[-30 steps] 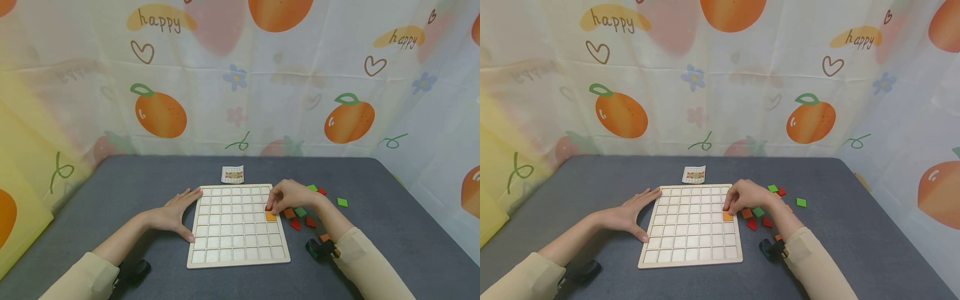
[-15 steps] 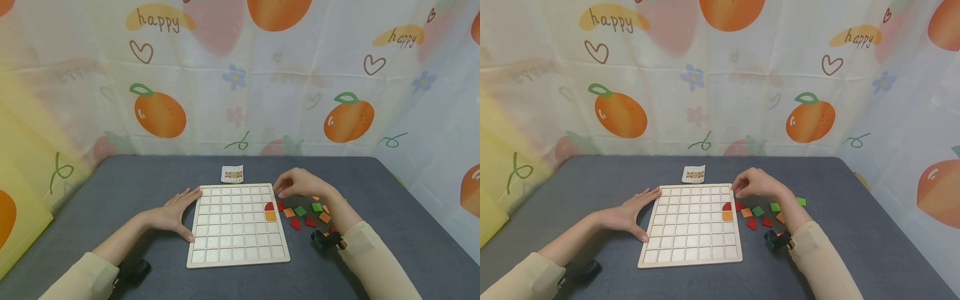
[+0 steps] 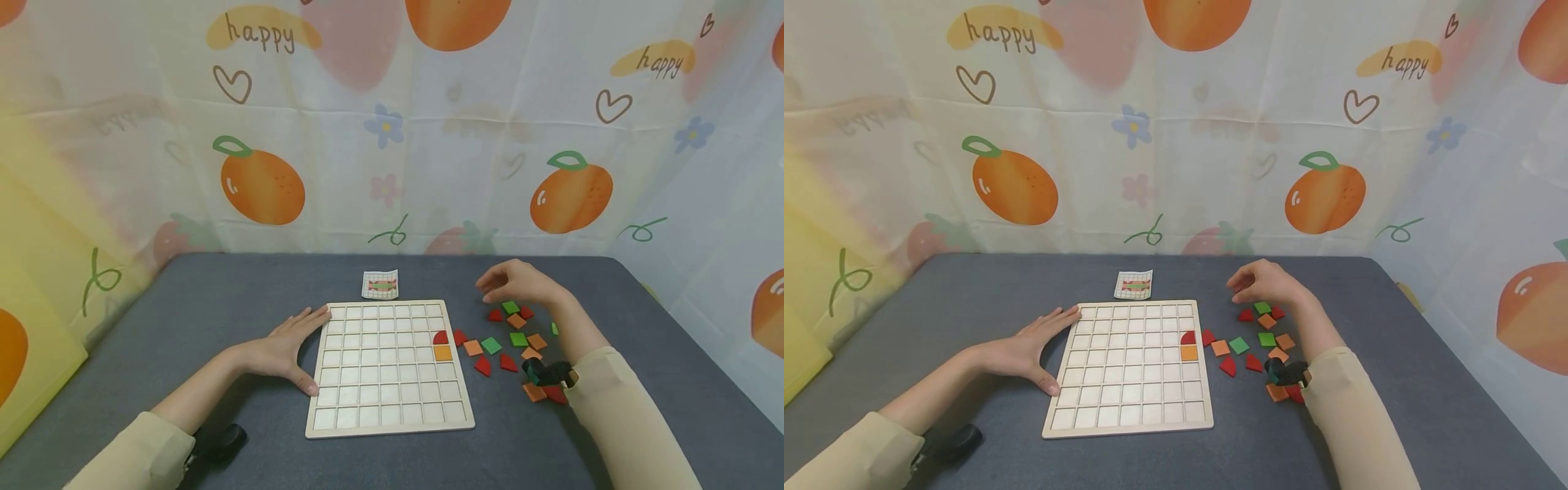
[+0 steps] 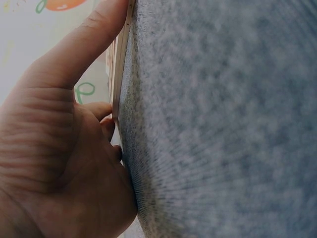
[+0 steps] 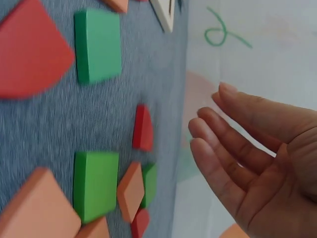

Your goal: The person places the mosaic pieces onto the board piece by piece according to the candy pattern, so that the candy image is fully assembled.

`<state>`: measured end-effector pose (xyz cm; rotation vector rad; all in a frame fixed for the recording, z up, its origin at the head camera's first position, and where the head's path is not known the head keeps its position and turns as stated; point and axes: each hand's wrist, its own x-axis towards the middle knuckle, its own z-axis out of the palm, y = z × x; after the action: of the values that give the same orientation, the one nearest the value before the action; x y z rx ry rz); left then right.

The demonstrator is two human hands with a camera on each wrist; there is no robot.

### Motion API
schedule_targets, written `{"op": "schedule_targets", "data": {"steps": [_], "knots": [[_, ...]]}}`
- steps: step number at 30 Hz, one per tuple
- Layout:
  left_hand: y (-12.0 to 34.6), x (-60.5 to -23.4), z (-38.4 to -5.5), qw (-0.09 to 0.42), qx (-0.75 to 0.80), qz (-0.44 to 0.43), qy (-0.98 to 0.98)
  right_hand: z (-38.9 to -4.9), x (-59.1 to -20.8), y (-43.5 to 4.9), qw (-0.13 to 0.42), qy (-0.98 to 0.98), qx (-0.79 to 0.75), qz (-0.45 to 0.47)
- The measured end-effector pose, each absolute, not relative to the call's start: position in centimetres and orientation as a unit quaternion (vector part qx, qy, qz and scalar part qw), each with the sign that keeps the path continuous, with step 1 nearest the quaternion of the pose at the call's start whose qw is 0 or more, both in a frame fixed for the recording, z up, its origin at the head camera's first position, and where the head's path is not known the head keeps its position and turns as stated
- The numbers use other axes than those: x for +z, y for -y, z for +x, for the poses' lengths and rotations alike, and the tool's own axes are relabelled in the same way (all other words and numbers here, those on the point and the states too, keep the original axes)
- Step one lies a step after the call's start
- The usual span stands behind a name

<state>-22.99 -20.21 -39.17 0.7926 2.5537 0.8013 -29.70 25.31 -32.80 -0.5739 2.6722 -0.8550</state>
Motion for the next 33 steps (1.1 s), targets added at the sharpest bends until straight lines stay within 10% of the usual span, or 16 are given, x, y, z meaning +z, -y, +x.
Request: {"op": "schedule_targets", "data": {"steps": [33], "knots": [[20.2,-39.1,-22.9,0.176,0.285,0.280,-0.900,-29.9,-35.2,-26.6,0.188,-0.929,-0.271,-0.165]]}}
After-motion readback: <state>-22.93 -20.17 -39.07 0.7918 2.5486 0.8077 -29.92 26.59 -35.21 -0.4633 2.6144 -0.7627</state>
